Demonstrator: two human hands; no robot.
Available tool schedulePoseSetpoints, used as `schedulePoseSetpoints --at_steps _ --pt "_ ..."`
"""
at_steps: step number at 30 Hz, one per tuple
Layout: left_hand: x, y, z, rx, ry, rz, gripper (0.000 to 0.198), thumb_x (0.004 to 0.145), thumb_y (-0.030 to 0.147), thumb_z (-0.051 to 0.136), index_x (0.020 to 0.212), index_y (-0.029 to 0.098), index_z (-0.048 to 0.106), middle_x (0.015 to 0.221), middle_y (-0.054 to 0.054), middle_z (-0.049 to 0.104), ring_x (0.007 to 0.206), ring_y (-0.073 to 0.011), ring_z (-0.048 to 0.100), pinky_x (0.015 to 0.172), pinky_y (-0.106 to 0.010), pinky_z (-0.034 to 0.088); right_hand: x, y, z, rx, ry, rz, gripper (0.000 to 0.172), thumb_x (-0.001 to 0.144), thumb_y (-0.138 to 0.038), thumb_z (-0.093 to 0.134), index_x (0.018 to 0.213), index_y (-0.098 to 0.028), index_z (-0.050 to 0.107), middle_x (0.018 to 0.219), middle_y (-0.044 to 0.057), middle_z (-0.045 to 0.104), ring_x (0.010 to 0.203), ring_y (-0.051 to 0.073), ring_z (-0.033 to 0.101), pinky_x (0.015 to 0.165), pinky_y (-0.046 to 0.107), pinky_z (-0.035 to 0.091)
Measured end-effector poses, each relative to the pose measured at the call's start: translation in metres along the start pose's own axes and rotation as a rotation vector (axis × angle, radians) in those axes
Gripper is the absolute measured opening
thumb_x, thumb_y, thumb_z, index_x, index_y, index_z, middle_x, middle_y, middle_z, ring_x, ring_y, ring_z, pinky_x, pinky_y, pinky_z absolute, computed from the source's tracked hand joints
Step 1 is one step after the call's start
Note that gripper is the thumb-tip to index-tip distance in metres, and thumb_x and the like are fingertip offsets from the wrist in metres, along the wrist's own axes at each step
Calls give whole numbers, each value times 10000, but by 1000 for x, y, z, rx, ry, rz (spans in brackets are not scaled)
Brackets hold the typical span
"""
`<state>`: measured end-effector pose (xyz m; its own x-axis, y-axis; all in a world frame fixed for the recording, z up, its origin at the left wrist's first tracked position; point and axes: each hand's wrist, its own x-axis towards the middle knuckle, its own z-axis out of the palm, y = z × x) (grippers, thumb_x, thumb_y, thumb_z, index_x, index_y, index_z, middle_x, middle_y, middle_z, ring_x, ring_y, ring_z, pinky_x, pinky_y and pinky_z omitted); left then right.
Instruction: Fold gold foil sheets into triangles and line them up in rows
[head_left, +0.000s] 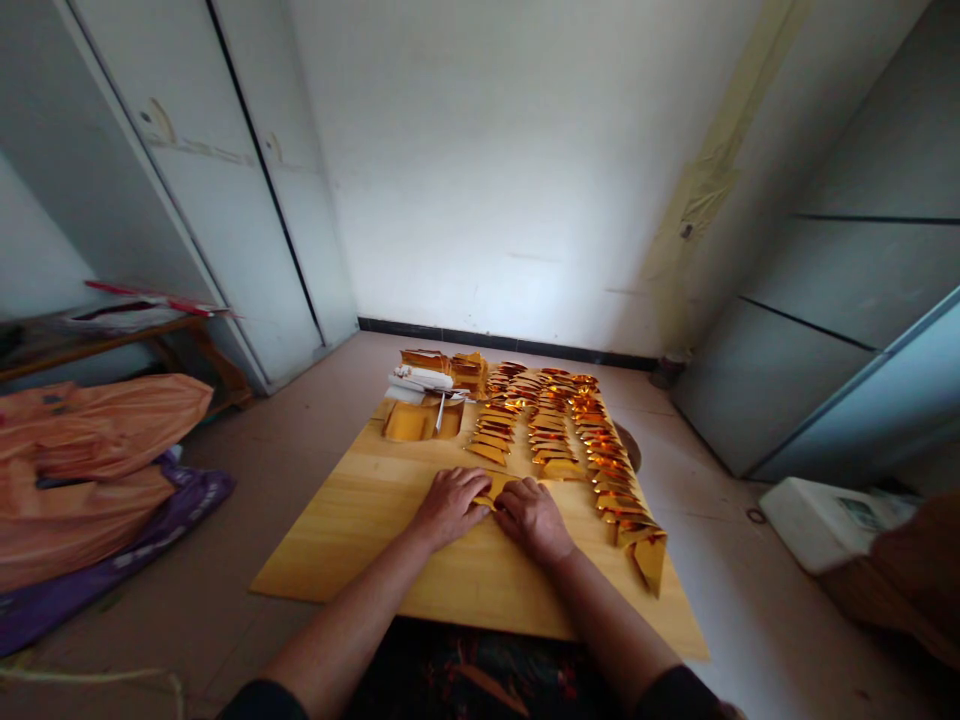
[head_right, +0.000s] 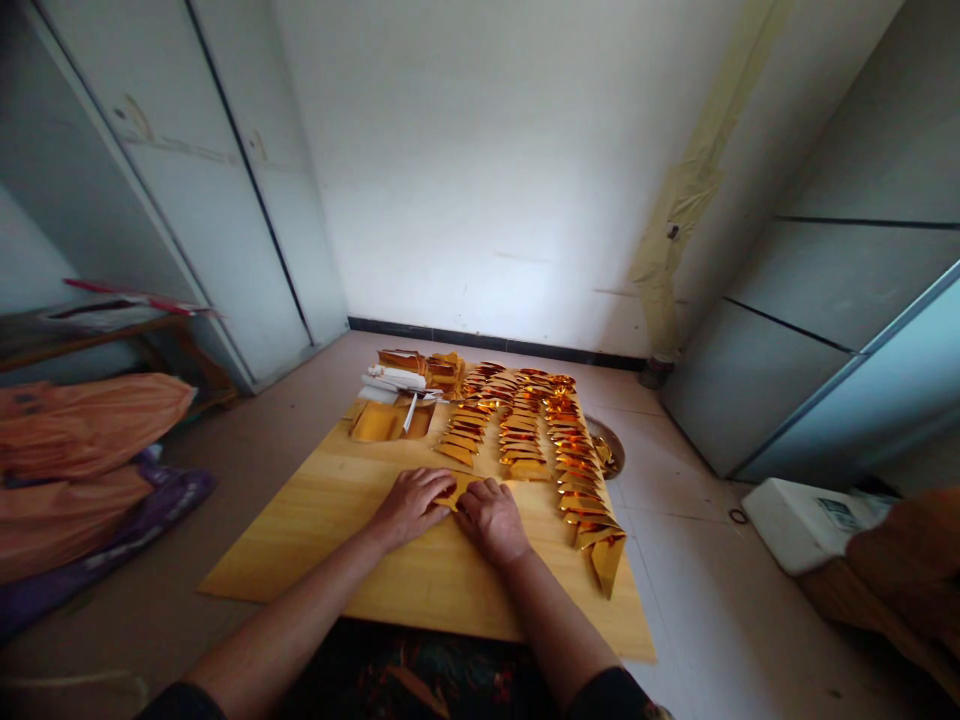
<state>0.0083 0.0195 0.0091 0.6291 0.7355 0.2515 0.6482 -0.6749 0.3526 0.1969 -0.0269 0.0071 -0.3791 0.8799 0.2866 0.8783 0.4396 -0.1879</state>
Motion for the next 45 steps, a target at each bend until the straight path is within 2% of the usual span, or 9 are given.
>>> schedulePoseSetpoints --at_steps 6,12,19,26,32,38,45 --pt "2 -3 6 -46 58 -59 158 862 269 538 995 219 606 1132 -38 655 1037 -191 573 914 -349 396 -1 -4 -5 -5 19 25 160 885 -322 544 952 -223 651 957 40 655 919 178 521 798 282 334" --pt "11 -8 10 -96 105 -145 146 872 254 527 962 213 633 975 -36 699 933 -186 624 856 -315 434 7 1 -5 171 67 304 180 895 -220 491 989 -201 643 923 41 694 889 156 606 779 231 390" --pt "22 -13 18 -165 179 -263 347 818 118 530 1138 228 606 959 -29 687 887 -163 622 838 -292 472 15 3 4 221 131 525 193 868 -215 495 1034 -201 593 934 27 690 797 134 640 703 203 418" --pt "27 -14 20 -272 200 -346 405 771 92 546 1143 237 618 862 0 685 810 -139 621 795 -264 489 21 8 3 211 85 542 168 872 -243 504 1015 -209 586 1014 31 663 866 139 623 696 208 409" --pt "32 -11 22 -320 225 -433 286 827 136 512 1068 219 643 1022 -16 708 909 -144 640 842 -272 482 22 10 3 129 38 534 185 893 -264 476 1038 -237 588 1029 23 641 833 132 614 650 208 389" --pt "30 -5 21 -56 221 -392 237 819 137 529 986 230 669 927 -21 704 877 -167 614 828 -298 452 25 8 2 35 -8 537 185 891 -275 482 1037 -246 593 1015 19 628 823 129 602 640 212 373" --pt "28 8 15 156 149 -305 249 846 161 499 1042 228 638 924 -60 688 943 -240 573 805 -357 409 27 7 1 -13 -27 528 147 888 -272 493 990 -230 590 969 16 626 810 123 595 625 211 349"
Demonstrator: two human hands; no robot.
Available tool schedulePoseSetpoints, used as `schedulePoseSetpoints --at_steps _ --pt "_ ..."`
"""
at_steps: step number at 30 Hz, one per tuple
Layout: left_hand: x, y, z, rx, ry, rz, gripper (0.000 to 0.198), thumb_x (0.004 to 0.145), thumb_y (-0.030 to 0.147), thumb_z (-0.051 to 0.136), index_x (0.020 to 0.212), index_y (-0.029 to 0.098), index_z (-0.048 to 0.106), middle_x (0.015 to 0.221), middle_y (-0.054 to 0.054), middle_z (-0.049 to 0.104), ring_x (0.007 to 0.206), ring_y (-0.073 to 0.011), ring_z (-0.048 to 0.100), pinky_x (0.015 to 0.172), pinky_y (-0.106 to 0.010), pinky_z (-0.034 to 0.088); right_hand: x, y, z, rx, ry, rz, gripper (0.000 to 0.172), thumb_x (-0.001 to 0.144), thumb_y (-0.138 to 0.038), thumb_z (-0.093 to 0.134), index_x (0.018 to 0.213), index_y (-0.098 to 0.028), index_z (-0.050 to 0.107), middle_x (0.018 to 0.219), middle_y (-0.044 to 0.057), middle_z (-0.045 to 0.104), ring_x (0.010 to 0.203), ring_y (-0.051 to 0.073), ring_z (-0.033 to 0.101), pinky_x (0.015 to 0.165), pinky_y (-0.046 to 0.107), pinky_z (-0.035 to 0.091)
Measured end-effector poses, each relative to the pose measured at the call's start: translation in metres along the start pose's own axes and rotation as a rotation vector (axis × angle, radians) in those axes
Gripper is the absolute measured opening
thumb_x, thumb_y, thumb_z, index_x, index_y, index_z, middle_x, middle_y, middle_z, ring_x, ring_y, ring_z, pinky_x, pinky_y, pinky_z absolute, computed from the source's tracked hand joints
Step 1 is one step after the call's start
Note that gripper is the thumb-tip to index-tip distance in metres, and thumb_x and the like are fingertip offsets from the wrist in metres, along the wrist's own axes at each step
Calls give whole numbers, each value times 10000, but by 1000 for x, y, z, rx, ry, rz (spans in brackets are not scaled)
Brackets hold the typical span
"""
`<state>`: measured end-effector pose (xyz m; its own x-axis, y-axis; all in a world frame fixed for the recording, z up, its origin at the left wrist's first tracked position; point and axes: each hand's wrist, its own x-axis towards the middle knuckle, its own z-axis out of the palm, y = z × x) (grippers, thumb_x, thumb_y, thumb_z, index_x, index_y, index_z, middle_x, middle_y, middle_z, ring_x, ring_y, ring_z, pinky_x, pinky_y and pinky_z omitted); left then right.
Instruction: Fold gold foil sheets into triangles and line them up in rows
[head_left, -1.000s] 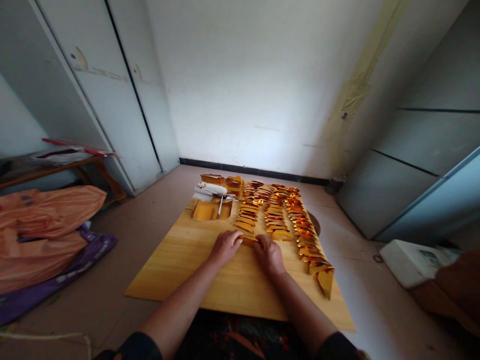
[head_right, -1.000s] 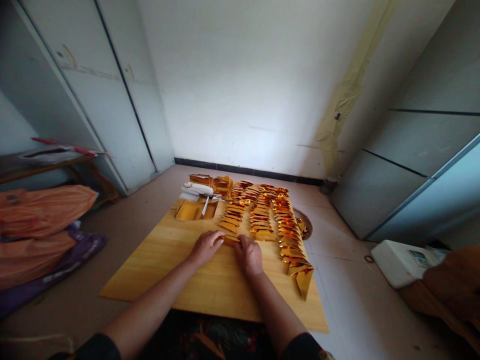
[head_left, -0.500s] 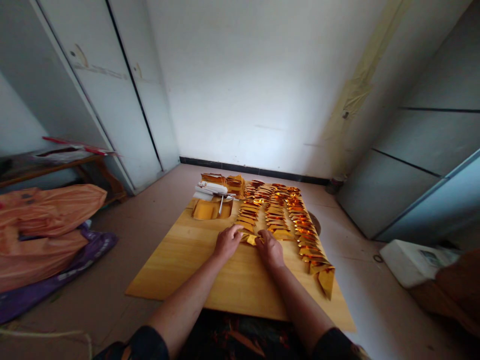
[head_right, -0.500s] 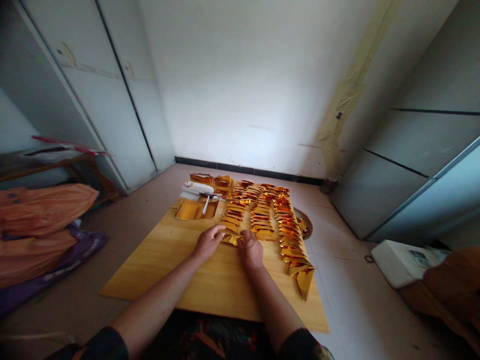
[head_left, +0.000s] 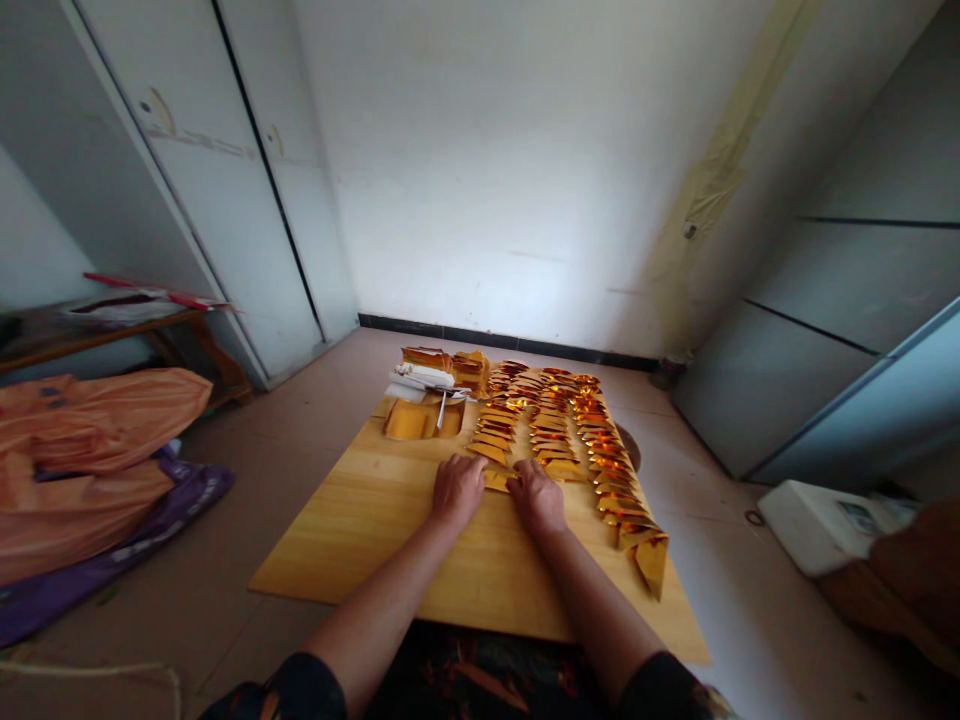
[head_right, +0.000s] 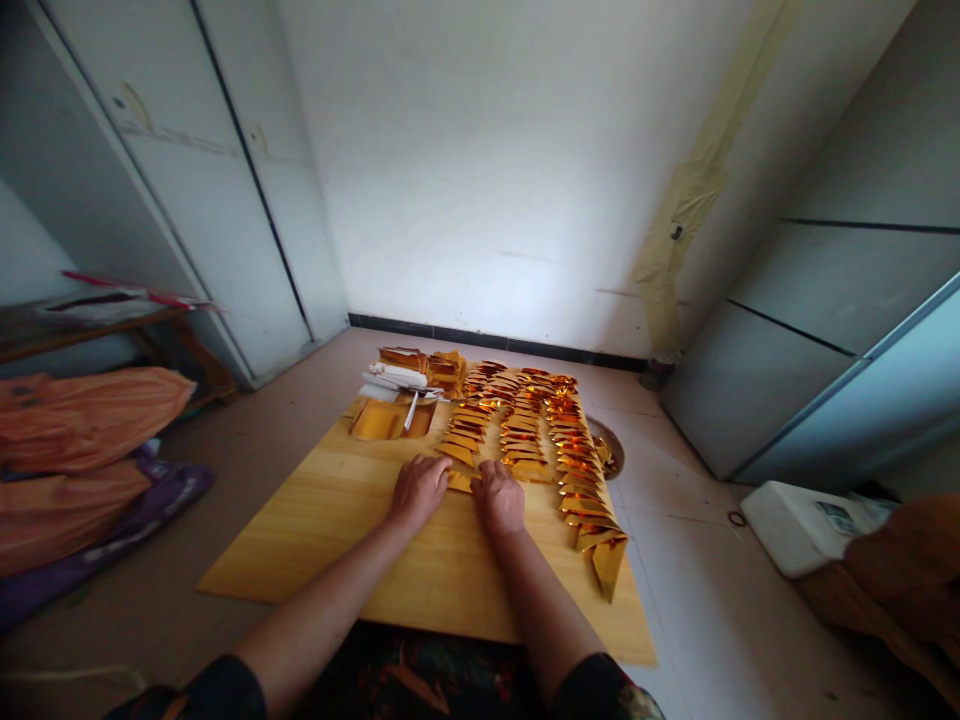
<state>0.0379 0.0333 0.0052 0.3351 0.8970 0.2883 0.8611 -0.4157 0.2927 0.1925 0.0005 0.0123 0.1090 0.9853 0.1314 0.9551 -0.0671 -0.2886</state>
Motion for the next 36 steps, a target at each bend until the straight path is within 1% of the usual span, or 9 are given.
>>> schedulePoseSetpoints --at_steps 6,11,17,21,25,28,31,34,36 --pt "0 5 -2 65 -19 -19 231 879 185 462 1024 233 635 904 -74 681 957 -257 559 797 -372 383 -1 1 5 -51 31 -39 130 892 -259 484 954 -223 593 945 17 615 809 126 585 624 212 349" --pt "0 6 -2 94 -24 -21 200 878 192 473 991 222 635 890 -84 676 953 -265 548 800 -382 364 -1 1 6 -102 42 -54 125 896 -246 482 934 -221 599 940 23 610 801 126 576 612 211 352" --pt "1 6 0 164 -28 -36 171 885 195 474 963 223 624 888 -62 685 941 -243 548 789 -373 343 -2 -1 6 -143 63 -78 130 899 -227 479 902 -200 607 900 31 600 771 125 563 611 213 361" --pt "1 6 -1 191 -10 -54 133 883 216 490 933 223 613 883 -57 674 936 -239 539 784 -371 339 -4 -2 8 -158 89 -85 165 922 -231 446 895 -203 606 936 35 584 735 114 549 576 209 347" --pt "1 5 0 184 -3 10 115 874 218 507 907 219 617 934 -70 644 970 -245 516 792 -372 353 -5 -1 9 -158 72 -141 182 930 -220 427 905 -206 607 964 45 583 747 113 546 547 207 321" --pt "4 4 1 159 -69 66 143 874 178 486 906 212 621 940 -67 636 958 -222 525 788 -345 375 -5 -1 7 -134 12 -166 185 928 -209 428 896 -202 610 897 31 597 718 106 541 553 206 310" --pt "8 3 1 119 -126 60 171 870 142 464 909 196 621 941 -70 638 944 -208 541 784 -326 390 -5 -3 3 -79 -22 -107 192 925 -212 432 881 -214 619 890 17 606 700 100 548 557 211 302" --pt "8 1 -2 76 -125 41 147 872 176 475 904 188 618 953 -75 641 957 -219 548 802 -340 390 -6 -8 -2 -45 -29 -27 186 914 -220 440 876 -223 622 915 18 607 717 101 565 561 218 300" --pt "6 -1 -3 47 -120 22 117 866 222 503 898 195 612 960 -68 640 968 -227 547 809 -352 382 -7 -12 -3 -33 -27 12 158 901 -269 469 872 -221 616 919 21 603 739 111 575 567 222 305"
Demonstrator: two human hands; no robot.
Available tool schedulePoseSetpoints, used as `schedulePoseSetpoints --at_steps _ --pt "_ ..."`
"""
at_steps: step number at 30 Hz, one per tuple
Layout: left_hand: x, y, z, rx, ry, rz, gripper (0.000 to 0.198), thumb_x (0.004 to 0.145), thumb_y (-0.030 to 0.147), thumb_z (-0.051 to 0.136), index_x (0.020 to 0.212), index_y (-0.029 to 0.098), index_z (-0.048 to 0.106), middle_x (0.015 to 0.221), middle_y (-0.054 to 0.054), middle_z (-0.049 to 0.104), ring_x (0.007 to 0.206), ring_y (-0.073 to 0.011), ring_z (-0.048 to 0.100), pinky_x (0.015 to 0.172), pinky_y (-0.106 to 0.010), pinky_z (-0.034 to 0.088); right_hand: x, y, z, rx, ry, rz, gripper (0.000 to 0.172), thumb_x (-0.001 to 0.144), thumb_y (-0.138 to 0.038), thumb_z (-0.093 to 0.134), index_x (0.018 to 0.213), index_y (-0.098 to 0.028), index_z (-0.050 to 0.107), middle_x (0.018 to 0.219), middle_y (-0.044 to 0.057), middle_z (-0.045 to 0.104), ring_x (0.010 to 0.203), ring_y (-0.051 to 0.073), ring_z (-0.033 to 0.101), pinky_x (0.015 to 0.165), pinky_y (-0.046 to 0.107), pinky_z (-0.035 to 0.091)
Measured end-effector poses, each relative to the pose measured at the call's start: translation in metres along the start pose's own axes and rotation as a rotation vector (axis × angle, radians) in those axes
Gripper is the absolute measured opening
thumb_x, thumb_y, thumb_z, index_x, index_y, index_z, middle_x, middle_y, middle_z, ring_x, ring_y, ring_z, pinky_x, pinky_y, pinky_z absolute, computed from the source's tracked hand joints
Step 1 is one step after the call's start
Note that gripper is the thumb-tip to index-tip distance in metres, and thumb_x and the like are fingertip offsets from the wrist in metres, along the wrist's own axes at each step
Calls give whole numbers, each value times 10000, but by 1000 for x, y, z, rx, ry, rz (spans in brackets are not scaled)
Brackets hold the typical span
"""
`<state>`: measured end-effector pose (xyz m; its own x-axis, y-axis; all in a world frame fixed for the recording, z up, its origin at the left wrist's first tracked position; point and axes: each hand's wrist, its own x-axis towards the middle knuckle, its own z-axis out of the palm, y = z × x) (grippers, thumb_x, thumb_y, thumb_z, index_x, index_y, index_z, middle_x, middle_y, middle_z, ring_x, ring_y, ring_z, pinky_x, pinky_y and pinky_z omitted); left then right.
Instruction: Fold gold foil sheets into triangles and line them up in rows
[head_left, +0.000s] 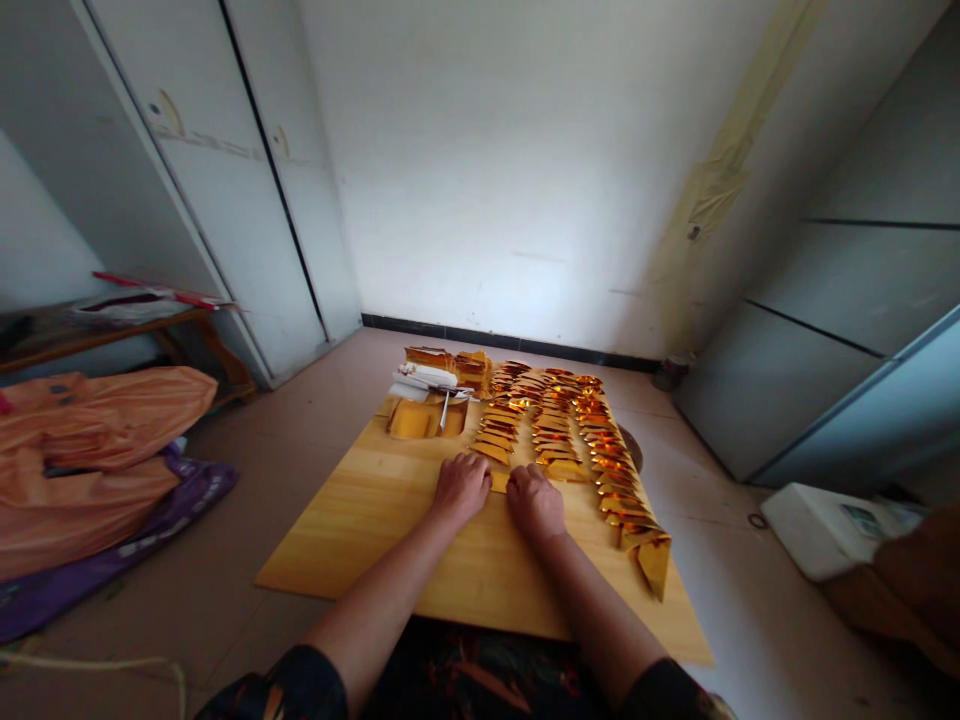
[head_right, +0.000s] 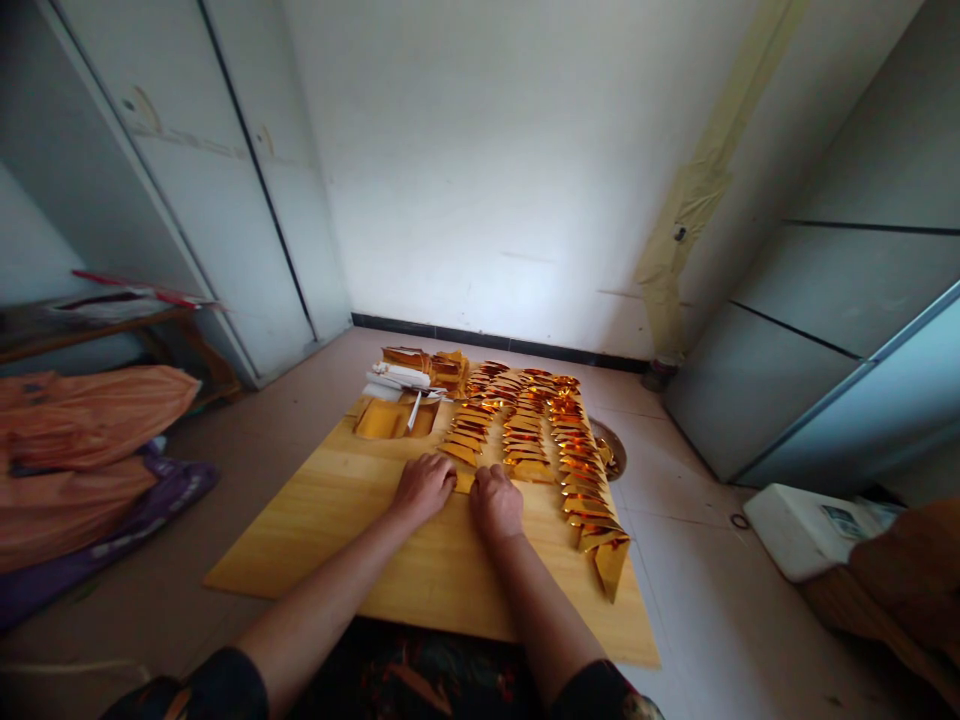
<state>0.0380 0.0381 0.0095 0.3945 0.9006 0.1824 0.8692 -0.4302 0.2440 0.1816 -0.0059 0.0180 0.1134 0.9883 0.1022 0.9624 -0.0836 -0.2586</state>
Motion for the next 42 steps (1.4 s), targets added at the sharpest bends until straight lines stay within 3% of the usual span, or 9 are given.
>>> schedulePoseSetpoints --at_steps 4,7,18,28,35,42 --pt "-5 0 -1 -34 5 -29 120 842 305 558 901 210 601 969 -53 629 979 -235 537 809 -363 359 1 -4 2 31 -23 54 187 841 -410 555 862 -229 597 921 18 594 788 141 583 587 226 324" --pt "-6 1 -1 -41 -7 -43 138 830 332 578 902 216 596 967 -48 615 982 -232 526 814 -362 343 4 -5 3 38 -41 88 195 814 -417 582 873 -231 586 927 22 589 797 145 579 604 228 337" --pt "-6 -6 0 -94 -9 -66 131 817 300 588 936 253 617 1001 -25 613 1000 -215 510 811 -352 329 8 6 -2 188 -79 162 107 750 -210 584 849 -200 623 889 29 623 725 126 572 580 210 314" --pt "-10 -19 1 -117 -20 -4 277 829 147 522 1011 315 648 1046 -14 609 1065 -205 495 857 -357 337 6 23 -2 249 -37 80 247 687 -25 501 820 -167 652 854 42 636 764 131 570 639 183 358" --pt "-10 -23 1 -123 -52 -7 353 831 97 497 1042 338 645 1048 -7 615 1059 -192 501 848 -341 334 5 24 3 200 -9 80 326 716 -11 474 940 -162 656 931 61 642 800 136 576 678 187 374" --pt "-12 -24 5 -126 14 12 411 808 92 482 1138 314 585 1088 -5 618 1064 -195 501 848 -338 337 3 21 4 174 -2 74 192 816 -97 494 898 -174 650 951 57 604 750 116 579 649 186 375"
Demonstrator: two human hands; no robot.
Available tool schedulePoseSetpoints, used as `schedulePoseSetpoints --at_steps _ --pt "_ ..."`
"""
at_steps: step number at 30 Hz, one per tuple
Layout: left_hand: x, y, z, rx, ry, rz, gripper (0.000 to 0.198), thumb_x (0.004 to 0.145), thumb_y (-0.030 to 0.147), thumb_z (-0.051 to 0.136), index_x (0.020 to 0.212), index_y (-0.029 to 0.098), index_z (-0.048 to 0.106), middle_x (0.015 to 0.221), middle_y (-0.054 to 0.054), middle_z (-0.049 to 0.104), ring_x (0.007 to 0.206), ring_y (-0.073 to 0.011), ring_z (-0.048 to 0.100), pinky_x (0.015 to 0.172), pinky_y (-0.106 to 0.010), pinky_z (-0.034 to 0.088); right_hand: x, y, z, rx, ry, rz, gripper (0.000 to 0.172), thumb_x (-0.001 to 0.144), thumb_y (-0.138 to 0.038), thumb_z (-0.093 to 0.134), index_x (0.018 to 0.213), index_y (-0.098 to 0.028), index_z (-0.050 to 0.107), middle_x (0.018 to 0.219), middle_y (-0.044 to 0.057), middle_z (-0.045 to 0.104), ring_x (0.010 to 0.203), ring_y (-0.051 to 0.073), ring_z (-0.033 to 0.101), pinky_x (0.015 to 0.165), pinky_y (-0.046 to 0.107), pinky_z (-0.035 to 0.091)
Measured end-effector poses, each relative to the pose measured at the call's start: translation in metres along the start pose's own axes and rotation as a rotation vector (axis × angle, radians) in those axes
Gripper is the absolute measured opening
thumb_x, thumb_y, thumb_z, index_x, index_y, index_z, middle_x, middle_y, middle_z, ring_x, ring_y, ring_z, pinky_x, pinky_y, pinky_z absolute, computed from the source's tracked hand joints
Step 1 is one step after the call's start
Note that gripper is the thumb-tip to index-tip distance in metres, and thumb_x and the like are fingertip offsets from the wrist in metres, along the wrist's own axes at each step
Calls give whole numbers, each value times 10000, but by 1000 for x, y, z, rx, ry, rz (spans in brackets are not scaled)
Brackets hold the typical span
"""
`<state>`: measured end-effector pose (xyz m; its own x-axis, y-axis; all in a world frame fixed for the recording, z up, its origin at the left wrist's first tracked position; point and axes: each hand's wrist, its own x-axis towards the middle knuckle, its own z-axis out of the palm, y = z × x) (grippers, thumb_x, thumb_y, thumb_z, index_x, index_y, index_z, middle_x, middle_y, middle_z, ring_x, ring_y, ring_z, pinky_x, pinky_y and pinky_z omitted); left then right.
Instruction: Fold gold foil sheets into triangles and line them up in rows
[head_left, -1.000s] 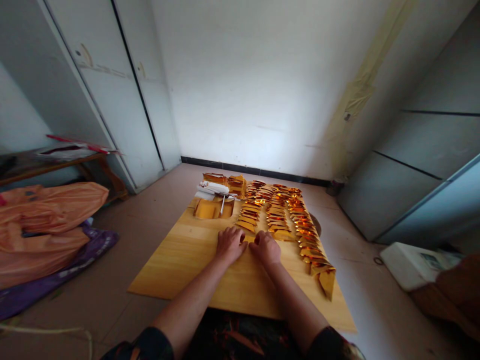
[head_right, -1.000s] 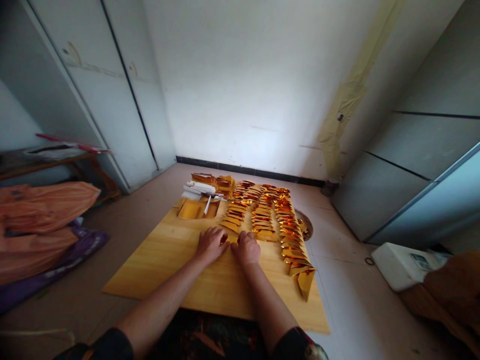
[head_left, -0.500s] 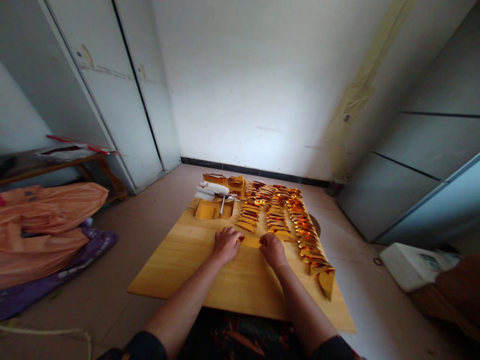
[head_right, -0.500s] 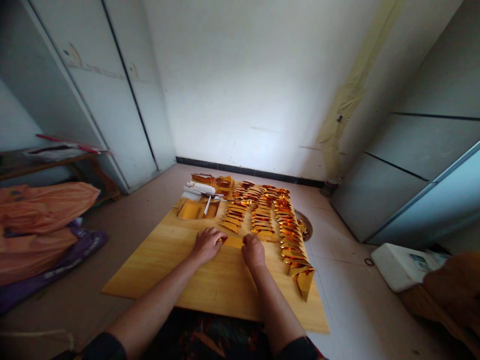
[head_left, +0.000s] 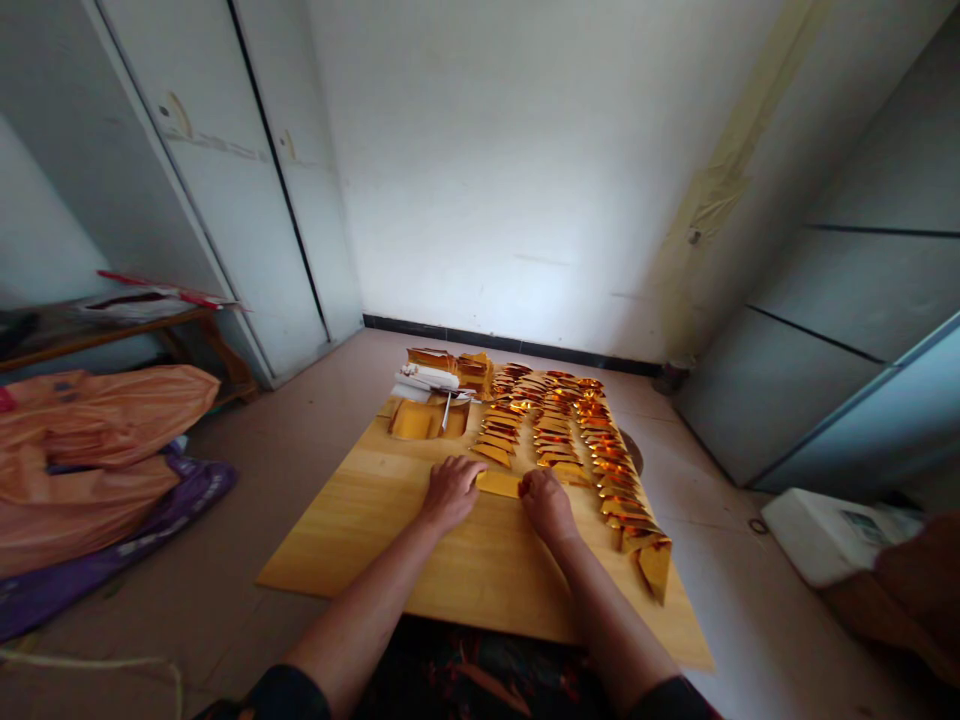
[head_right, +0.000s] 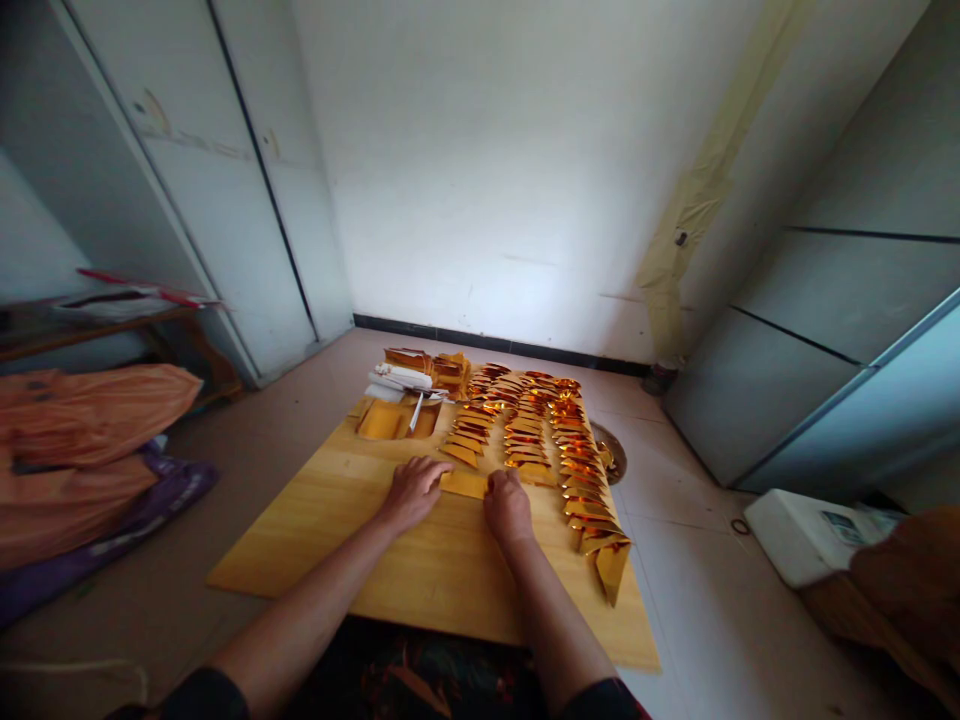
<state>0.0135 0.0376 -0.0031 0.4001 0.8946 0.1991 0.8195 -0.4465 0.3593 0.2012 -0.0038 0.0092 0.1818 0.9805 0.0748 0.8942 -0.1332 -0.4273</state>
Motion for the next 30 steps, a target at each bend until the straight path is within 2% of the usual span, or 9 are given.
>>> schedulePoseSetpoints --at_steps 3,6,9,13,16,23,30 --pt "-1 2 -1 -4 31 1 381 819 157 509 1173 288 558 1103 -17 616 1072 -203 498 863 -345 340 -1 -2 1 -7 29 -8 207 833 -139 518 998 -186 633 1023 64 583 747 113 577 649 193 377" --pt "-2 5 -3 -12 30 1 296 807 222 566 1100 265 582 1081 -25 621 1060 -210 503 859 -344 346 -2 -3 0 -13 11 -13 178 832 -121 507 936 -181 639 1002 59 576 735 110 573 642 195 373" --pt "-3 5 -4 -16 30 1 249 785 214 591 1032 252 593 1051 -26 626 1041 -210 509 855 -342 348 -4 -5 -2 -15 2 -21 177 833 -103 495 916 -176 632 996 53 572 743 106 572 637 194 369" --pt "-4 5 -3 -19 42 17 338 786 224 582 1123 244 564 1077 -43 618 1056 -223 505 871 -356 351 -4 -5 -2 -30 7 -20 216 851 -124 487 1015 -193 611 1055 50 557 755 101 574 632 199 364" --pt "-4 4 -3 -14 36 28 379 780 221 585 1157 247 555 1090 -49 609 1068 -229 500 882 -360 354 -3 -5 0 -25 -11 -24 193 846 -118 485 968 -194 613 1030 42 552 752 98 571 621 196 357" --pt "-5 6 -4 -49 97 70 263 752 157 586 1003 233 583 1017 -32 616 1011 -209 509 848 -333 366 -7 -5 -2 41 39 -33 166 787 -98 520 910 -194 578 992 19 540 704 95 535 589 197 335" --pt "-8 5 -8 -80 127 155 117 722 105 569 757 212 601 894 -35 583 924 -195 500 820 -320 383 -15 -4 -4 97 129 -125 170 765 -81 453 784 -205 568 913 1 544 701 99 526 600 185 348"
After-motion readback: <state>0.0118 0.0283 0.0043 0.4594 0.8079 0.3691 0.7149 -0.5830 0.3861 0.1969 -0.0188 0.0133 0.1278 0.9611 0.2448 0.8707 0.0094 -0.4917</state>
